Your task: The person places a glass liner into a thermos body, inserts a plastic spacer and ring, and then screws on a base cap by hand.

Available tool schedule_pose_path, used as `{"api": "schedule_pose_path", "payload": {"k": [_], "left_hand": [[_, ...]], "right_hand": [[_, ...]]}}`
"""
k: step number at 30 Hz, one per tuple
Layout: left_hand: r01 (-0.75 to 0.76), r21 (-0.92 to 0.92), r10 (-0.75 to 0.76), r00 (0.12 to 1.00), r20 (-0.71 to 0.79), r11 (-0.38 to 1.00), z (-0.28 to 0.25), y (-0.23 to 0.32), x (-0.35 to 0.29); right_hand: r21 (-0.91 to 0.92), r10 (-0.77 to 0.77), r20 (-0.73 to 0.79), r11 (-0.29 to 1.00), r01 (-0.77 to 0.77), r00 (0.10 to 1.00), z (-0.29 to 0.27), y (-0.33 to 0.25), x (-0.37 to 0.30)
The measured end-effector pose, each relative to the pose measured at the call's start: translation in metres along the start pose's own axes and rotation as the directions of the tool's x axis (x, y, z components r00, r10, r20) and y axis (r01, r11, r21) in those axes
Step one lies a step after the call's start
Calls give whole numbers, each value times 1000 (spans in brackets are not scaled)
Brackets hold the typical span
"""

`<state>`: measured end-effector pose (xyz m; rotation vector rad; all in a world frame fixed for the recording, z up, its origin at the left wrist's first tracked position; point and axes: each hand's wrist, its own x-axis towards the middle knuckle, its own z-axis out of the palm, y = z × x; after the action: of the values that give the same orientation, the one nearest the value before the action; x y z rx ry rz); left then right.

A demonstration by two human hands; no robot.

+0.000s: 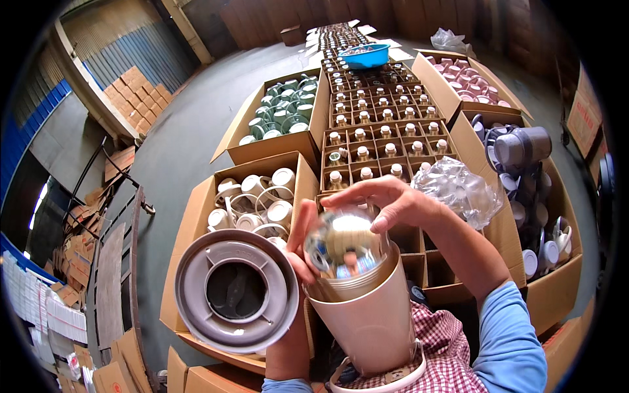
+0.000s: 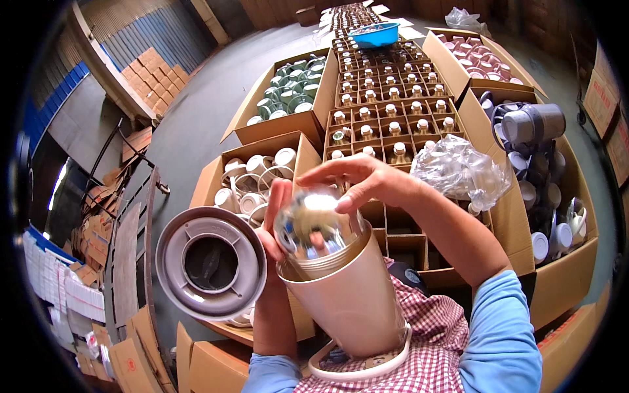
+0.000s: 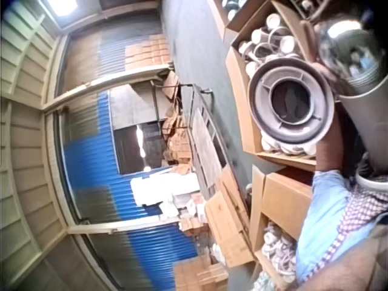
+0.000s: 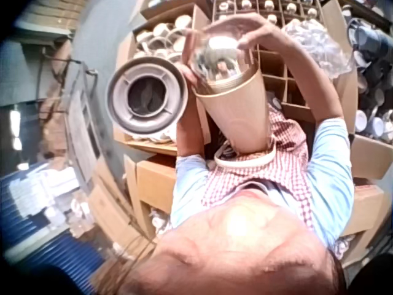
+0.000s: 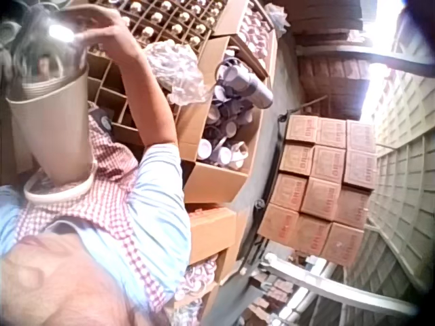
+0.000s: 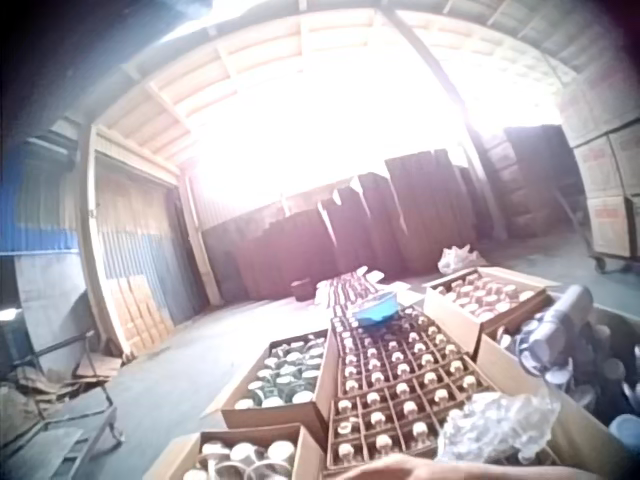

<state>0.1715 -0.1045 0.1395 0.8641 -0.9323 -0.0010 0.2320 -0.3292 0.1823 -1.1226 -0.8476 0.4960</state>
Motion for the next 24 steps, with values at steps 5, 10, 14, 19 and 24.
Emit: {"api": "schedule_pose_path", "payload": {"k": [5, 10, 14, 19, 24], "left_hand": [[164, -134, -188, 964, -190, 977, -7, 9, -6], [76, -464, -278, 880, -385, 883, -12, 9, -1], [-15, -311, -197, 744, -638, 950, -44, 11, -15], [-105, -209, -78, 695, -715, 972, -56, 11, -25], [-41, -66, -26, 627, -778, 997, -44, 11, -22]], "right_hand": [[-272, 136, -288, 937, -218, 948, 14, -22, -3], [-982, 487, -151, 28, -188, 860, 93, -61, 30], [-744, 539, 322, 653, -144, 778, 48, -45, 29], [-356, 278, 385, 924, -136, 880, 12, -21, 20], [-863, 392, 236, 505, 6, 889, 65, -47, 13]]}}
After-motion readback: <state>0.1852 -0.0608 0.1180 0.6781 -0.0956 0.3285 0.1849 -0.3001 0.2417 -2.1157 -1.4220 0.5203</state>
